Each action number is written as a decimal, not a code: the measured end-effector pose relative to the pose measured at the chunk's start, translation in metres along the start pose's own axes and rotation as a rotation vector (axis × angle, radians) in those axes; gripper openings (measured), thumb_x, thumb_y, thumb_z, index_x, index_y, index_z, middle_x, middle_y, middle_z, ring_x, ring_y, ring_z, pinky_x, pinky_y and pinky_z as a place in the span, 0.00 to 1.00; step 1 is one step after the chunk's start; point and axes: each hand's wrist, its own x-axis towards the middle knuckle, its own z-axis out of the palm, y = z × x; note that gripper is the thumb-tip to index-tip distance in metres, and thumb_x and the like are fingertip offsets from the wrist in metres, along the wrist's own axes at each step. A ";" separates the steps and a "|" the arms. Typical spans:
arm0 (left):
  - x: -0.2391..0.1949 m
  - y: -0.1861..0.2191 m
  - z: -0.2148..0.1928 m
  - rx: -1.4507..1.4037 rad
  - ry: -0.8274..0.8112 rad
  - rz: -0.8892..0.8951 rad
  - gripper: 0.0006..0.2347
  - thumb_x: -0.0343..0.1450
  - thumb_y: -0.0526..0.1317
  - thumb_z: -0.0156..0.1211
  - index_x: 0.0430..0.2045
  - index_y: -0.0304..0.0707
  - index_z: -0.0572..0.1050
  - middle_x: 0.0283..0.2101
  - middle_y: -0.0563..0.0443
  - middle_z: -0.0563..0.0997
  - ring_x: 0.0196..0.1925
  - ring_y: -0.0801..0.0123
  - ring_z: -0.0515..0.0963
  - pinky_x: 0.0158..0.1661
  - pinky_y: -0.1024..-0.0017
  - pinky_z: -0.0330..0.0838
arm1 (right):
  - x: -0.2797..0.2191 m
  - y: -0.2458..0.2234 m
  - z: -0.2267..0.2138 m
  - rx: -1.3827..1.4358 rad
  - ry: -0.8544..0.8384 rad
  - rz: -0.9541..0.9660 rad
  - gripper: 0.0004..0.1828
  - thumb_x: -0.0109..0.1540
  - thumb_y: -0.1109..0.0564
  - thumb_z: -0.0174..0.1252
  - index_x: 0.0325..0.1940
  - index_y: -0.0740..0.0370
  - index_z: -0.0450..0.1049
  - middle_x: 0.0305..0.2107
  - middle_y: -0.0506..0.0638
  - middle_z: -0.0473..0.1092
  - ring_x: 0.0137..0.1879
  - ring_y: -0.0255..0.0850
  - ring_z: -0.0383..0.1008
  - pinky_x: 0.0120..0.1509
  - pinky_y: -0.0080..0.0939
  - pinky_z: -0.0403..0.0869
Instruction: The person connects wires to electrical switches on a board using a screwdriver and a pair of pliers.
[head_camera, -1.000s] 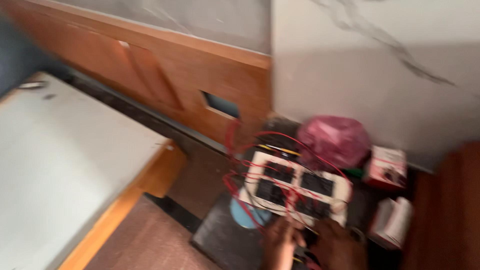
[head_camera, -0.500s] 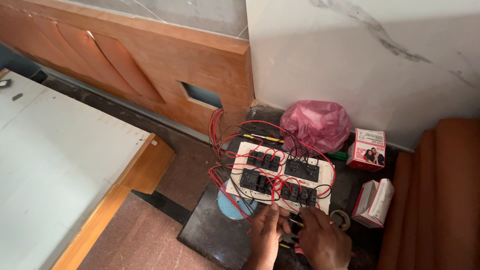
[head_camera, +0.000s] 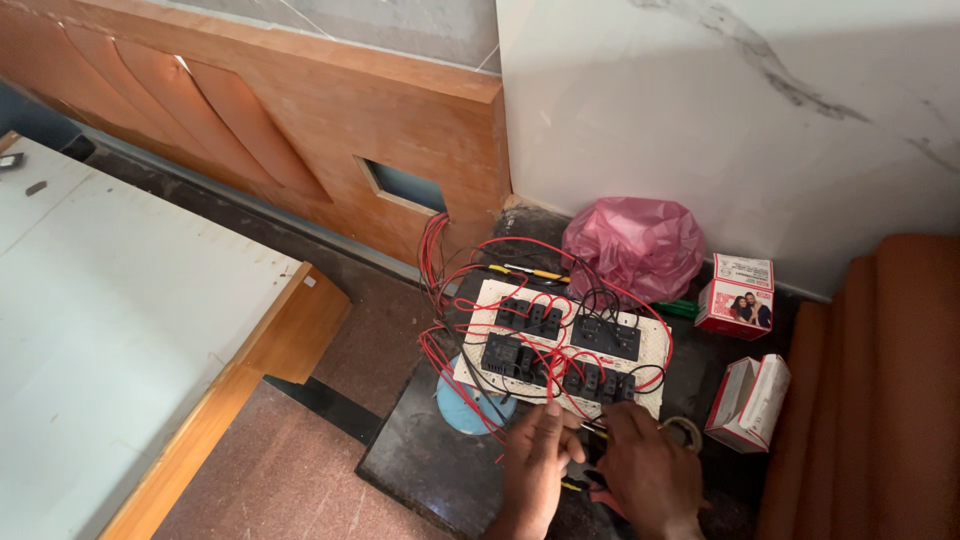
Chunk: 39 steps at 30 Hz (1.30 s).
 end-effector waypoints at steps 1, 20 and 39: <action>0.000 0.000 0.003 -0.002 -0.025 0.015 0.18 0.78 0.51 0.51 0.32 0.32 0.77 0.19 0.53 0.74 0.17 0.82 0.62 0.19 0.79 0.50 | 0.000 -0.002 -0.003 0.021 0.046 -0.014 0.26 0.46 0.55 0.67 0.49 0.48 0.76 0.45 0.43 0.75 0.39 0.50 0.81 0.39 0.50 0.79; 0.068 -0.062 -0.022 -0.086 -0.162 0.008 0.18 0.84 0.48 0.55 0.33 0.28 0.78 0.21 0.45 0.76 0.19 0.71 0.72 0.23 0.74 0.62 | 0.068 0.006 0.033 0.088 -0.290 -0.056 0.31 0.48 0.57 0.67 0.56 0.47 0.71 0.45 0.51 0.77 0.50 0.52 0.81 0.54 0.53 0.78; 0.066 -0.040 0.004 -0.232 -0.120 0.032 0.13 0.83 0.43 0.54 0.38 0.29 0.77 0.28 0.47 0.79 0.22 0.71 0.75 0.26 0.72 0.64 | 0.096 0.078 0.096 0.081 -0.454 -0.087 0.39 0.50 0.61 0.65 0.66 0.50 0.67 0.49 0.57 0.77 0.56 0.51 0.80 0.61 0.50 0.78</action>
